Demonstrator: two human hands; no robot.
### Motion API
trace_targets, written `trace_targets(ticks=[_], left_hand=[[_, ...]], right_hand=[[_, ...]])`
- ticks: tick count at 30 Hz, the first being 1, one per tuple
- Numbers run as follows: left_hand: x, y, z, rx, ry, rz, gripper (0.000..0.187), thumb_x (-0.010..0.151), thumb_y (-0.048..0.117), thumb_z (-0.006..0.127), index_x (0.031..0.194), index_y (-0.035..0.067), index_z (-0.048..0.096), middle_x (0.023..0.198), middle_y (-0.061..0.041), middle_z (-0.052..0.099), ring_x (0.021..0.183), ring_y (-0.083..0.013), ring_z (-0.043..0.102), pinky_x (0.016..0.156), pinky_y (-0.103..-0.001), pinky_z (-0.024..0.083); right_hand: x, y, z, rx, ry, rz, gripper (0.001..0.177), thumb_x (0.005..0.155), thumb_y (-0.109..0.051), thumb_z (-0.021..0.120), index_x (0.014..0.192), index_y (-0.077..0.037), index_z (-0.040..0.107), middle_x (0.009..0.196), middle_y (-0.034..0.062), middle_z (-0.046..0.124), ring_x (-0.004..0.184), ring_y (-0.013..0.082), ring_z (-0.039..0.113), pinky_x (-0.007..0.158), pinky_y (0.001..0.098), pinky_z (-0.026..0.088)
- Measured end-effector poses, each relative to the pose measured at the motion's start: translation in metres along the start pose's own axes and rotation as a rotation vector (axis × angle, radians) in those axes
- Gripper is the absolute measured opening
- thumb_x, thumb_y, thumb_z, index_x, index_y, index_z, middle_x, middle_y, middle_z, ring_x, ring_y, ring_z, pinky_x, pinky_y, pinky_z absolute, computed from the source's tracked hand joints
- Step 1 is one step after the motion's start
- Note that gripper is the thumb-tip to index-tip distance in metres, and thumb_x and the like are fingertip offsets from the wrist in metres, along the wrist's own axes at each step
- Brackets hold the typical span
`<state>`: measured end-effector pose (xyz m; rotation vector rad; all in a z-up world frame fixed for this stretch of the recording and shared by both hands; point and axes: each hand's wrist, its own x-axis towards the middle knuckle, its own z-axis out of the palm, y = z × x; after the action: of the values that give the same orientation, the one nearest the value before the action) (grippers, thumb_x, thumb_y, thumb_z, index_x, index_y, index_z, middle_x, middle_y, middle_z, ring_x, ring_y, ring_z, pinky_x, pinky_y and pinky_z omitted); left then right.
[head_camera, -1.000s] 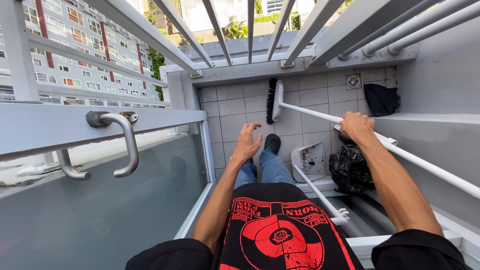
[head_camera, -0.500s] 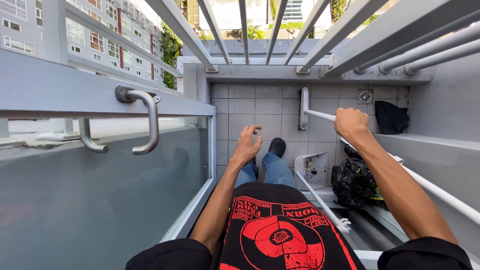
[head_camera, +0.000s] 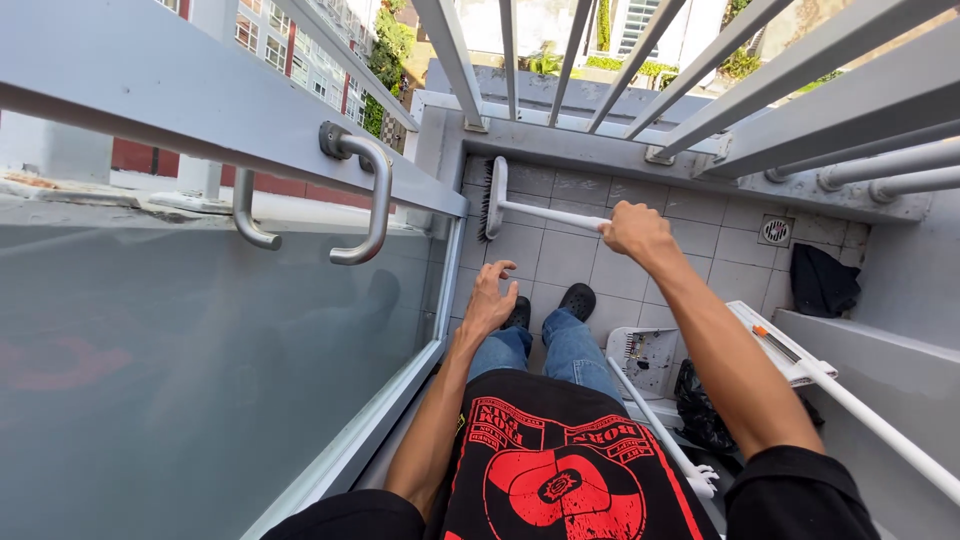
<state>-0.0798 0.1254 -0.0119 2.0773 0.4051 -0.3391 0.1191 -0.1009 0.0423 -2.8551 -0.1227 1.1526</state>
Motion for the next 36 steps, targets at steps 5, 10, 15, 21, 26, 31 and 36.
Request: trace_targets(ticks=[5,10,15,21,26,31,36], left_hand=[[-0.003,-0.001,-0.006,-0.003,0.018,0.007,0.037,0.090,0.017,0.065,0.127,0.010,0.063,0.113,-0.014,0.060,0.114,-0.0331,0.060,0.096,-0.047,0.050],[0.009,0.009,0.006,-0.003,-0.007,0.034,0.037,0.090,0.016,0.065,0.126,0.010,0.063,0.112,-0.015,0.060,0.112,-0.0334,0.061,0.096,-0.047,0.050],[0.028,0.044,0.032,0.013,-0.066,0.130,0.036,0.090,0.014,0.066,0.126,0.010,0.062,0.110,-0.014,0.061,0.111,-0.0326,0.062,0.095,-0.045,0.050],[0.046,0.071,0.084,0.037,-0.156,0.239,0.036,0.090,0.014,0.068,0.125,0.010,0.062,0.109,-0.014,0.061,0.110,-0.0320,0.062,0.095,-0.044,0.051],[0.046,0.101,0.112,0.057,-0.255,0.267,0.036,0.091,0.015,0.066,0.126,0.011,0.061,0.111,-0.014,0.061,0.112,-0.0321,0.061,0.095,-0.044,0.051],[0.046,0.121,0.126,0.091,-0.316,0.279,0.036,0.092,0.016,0.064,0.128,0.011,0.060,0.113,-0.014,0.060,0.113,-0.0323,0.061,0.096,-0.045,0.051],[0.042,0.125,0.124,0.101,-0.314,0.284,0.036,0.093,0.017,0.064,0.129,0.011,0.060,0.113,-0.014,0.060,0.114,-0.0321,0.061,0.097,-0.045,0.050]], right_hand=[[0.025,-0.015,0.074,0.022,-0.009,0.050,0.039,0.096,-0.041,0.064,0.121,-0.012,0.073,0.120,0.0200,0.071,0.115,0.0399,0.067,0.094,0.0509,0.054],[0.024,0.024,0.092,0.006,-0.026,0.136,0.040,0.100,-0.043,0.061,0.122,-0.011,0.073,0.119,0.0184,0.073,0.114,0.0384,0.070,0.091,0.0510,0.056],[0.015,0.096,0.084,0.002,-0.047,0.240,0.040,0.099,-0.043,0.061,0.123,-0.013,0.073,0.117,0.0167,0.074,0.112,0.0369,0.071,0.088,0.0508,0.058],[-0.007,0.213,0.082,0.029,-0.173,0.444,0.041,0.102,-0.045,0.059,0.124,-0.013,0.073,0.114,0.0167,0.079,0.110,0.0333,0.076,0.092,0.0496,0.057],[-0.035,0.290,0.069,0.032,-0.088,0.531,0.043,0.096,-0.045,0.068,0.124,-0.013,0.074,0.123,0.0169,0.073,0.118,0.0369,0.068,0.094,0.0496,0.054],[-0.045,0.327,0.059,0.009,-0.065,0.600,0.043,0.096,-0.046,0.068,0.122,-0.013,0.076,0.122,0.0164,0.074,0.119,0.0359,0.068,0.093,0.0484,0.054],[-0.052,0.313,0.033,-0.038,-0.010,0.581,0.038,0.095,-0.044,0.070,0.118,-0.015,0.078,0.118,0.0142,0.076,0.116,0.0333,0.071,0.089,0.0447,0.056]])
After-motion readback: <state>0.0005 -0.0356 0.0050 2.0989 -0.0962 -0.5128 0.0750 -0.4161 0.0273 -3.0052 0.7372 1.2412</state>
